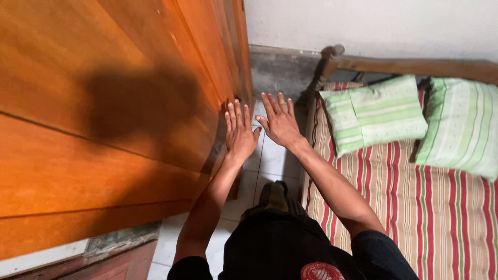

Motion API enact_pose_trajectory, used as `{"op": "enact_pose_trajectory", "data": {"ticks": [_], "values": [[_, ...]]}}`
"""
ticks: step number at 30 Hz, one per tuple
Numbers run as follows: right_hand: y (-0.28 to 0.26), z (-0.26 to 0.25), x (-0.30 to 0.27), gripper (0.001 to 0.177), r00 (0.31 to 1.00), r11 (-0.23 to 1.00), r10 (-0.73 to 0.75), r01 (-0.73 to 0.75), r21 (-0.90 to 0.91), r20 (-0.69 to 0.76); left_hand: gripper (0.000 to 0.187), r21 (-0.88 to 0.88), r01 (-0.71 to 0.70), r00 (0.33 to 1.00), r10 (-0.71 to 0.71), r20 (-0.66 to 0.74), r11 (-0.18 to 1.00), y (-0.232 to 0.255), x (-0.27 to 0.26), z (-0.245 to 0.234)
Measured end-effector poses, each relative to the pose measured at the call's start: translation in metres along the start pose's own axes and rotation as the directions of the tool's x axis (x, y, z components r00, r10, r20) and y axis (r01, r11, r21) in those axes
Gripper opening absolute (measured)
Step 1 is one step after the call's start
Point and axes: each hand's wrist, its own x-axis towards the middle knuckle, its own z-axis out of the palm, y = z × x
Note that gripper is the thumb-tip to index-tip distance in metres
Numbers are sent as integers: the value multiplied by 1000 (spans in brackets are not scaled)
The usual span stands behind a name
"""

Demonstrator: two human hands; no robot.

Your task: The person opens a wooden wardrobe and removes several garments one by one, placing them on a nearby bed. Items include a red shirt, a green shirt, a white shirt, a black patterned shirt, a blue shirt, a patterned dress, and a grey shirt. The person handles each item by hand and sets it down on the bed.

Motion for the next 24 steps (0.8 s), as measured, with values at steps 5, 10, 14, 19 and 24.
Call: {"op": "enact_pose_trajectory", "data": {"ticks": [5,10,14,19,24], "values": [[11,-2,58,64,992,980,-118,125,158,-52,93,60,-19,999,21,-33,998,-14,46,2],[5,-5,101,57,978,951,-192,204,232,-77,92,111,43,997,-37,-62,993,-27,66,3],[-1,3,122,55,954,926,-266,294,239,-139,93,109,101,992,-92,-85,989,-30,67,8],[-7,14,142,55,940,917,-291,327,226,-179,95,96,162,980,-148,-135,982,-32,70,15],[-18,17,161,60,939,917,-255,310,252,-229,97,93,200,976,-190,-106,975,-39,74,19]]}}
